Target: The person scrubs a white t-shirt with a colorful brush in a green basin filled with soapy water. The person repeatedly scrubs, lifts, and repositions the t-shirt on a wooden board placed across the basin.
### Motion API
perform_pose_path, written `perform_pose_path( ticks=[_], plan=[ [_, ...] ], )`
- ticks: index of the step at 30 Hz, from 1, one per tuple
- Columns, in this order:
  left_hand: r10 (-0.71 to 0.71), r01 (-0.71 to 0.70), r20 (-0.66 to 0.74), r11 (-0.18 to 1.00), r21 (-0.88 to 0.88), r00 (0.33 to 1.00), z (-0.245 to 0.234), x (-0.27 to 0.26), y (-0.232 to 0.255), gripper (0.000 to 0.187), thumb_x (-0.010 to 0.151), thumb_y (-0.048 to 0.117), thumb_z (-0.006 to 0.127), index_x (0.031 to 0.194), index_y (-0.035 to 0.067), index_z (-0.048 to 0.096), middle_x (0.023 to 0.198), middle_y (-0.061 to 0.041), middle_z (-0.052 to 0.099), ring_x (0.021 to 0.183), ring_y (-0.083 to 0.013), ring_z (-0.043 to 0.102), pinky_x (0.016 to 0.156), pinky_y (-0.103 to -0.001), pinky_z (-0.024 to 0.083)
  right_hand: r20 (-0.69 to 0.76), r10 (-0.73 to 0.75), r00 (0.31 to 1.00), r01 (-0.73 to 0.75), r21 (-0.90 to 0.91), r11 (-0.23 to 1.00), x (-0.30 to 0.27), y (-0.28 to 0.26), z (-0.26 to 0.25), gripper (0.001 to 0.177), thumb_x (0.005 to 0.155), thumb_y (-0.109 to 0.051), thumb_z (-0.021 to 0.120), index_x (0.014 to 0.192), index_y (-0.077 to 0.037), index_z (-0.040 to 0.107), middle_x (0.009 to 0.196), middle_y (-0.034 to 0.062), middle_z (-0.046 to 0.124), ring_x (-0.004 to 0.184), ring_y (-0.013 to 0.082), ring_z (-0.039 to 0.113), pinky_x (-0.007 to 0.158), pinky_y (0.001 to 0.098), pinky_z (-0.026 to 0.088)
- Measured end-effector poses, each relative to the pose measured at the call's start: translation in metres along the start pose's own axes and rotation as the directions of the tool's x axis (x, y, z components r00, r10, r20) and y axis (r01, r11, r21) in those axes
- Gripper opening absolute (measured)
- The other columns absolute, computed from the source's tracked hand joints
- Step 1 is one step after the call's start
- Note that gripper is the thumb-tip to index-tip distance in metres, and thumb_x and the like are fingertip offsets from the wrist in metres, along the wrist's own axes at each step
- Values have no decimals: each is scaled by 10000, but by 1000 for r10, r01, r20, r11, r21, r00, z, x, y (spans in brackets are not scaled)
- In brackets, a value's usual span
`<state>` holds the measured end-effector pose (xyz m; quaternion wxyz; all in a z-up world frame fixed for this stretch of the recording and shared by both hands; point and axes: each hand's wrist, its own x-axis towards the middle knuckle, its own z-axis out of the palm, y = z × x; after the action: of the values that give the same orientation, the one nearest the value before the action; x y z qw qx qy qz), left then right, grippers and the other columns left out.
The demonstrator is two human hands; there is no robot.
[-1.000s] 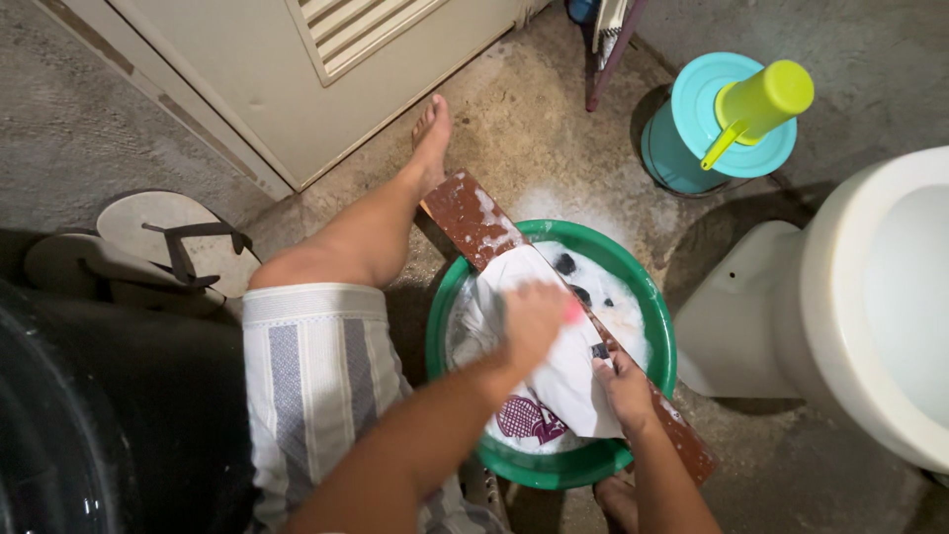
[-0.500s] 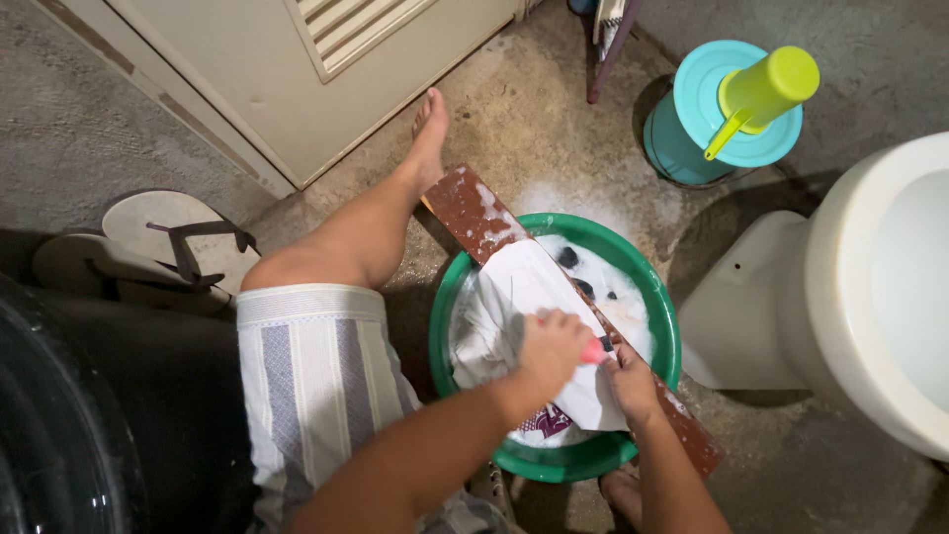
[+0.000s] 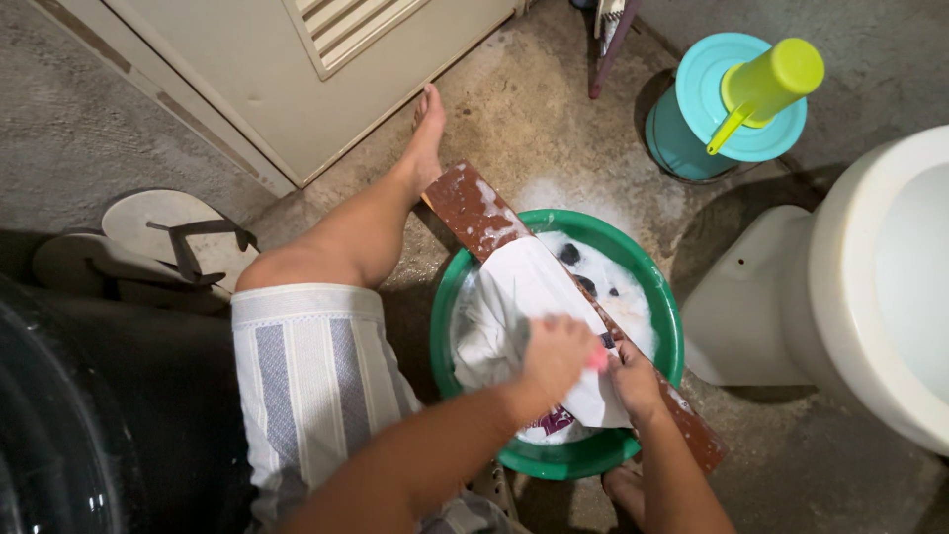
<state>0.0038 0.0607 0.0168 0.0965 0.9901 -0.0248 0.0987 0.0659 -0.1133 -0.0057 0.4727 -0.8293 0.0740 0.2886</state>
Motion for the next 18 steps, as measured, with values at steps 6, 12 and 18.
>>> perform_pose_path(
  ticks=[6, 12, 18],
  plan=[
    [-151, 146, 21, 976, 161, 988, 13, 27, -58, 199, 984, 262, 624, 1148, 156, 659, 1089, -51, 611, 1025, -270, 555, 829, -505, 444, 4, 7, 1000, -7, 23, 1000, -6, -7, -1, 169, 968, -166, 635, 1071, -50, 703, 883, 35, 681, 770, 121, 573, 719, 284, 479],
    [-453, 459, -83, 859, 228, 888, -5, 78, -145, 279, 867, 277, 581, 1136, 218, 623, 1118, -16, 602, 1043, -245, 534, 742, -502, 440, -8, -6, 1000, 6, 4, 1000, -7, -10, 0, 177, 963, -170, 644, 1044, -23, 700, 858, 47, 682, 753, 127, 585, 701, 289, 483],
    [-84, 86, -38, 996, 38, 996, -5, 44, 3, 344, 761, 321, 660, 1083, 201, 649, 1019, 0, 630, 972, -235, 608, 723, -490, 456, -30, -12, 999, 11, -34, 999, -15, -15, 1, 162, 962, -172, 630, 1052, -50, 687, 847, 28, 675, 742, 119, 575, 687, 294, 484]
  ],
)
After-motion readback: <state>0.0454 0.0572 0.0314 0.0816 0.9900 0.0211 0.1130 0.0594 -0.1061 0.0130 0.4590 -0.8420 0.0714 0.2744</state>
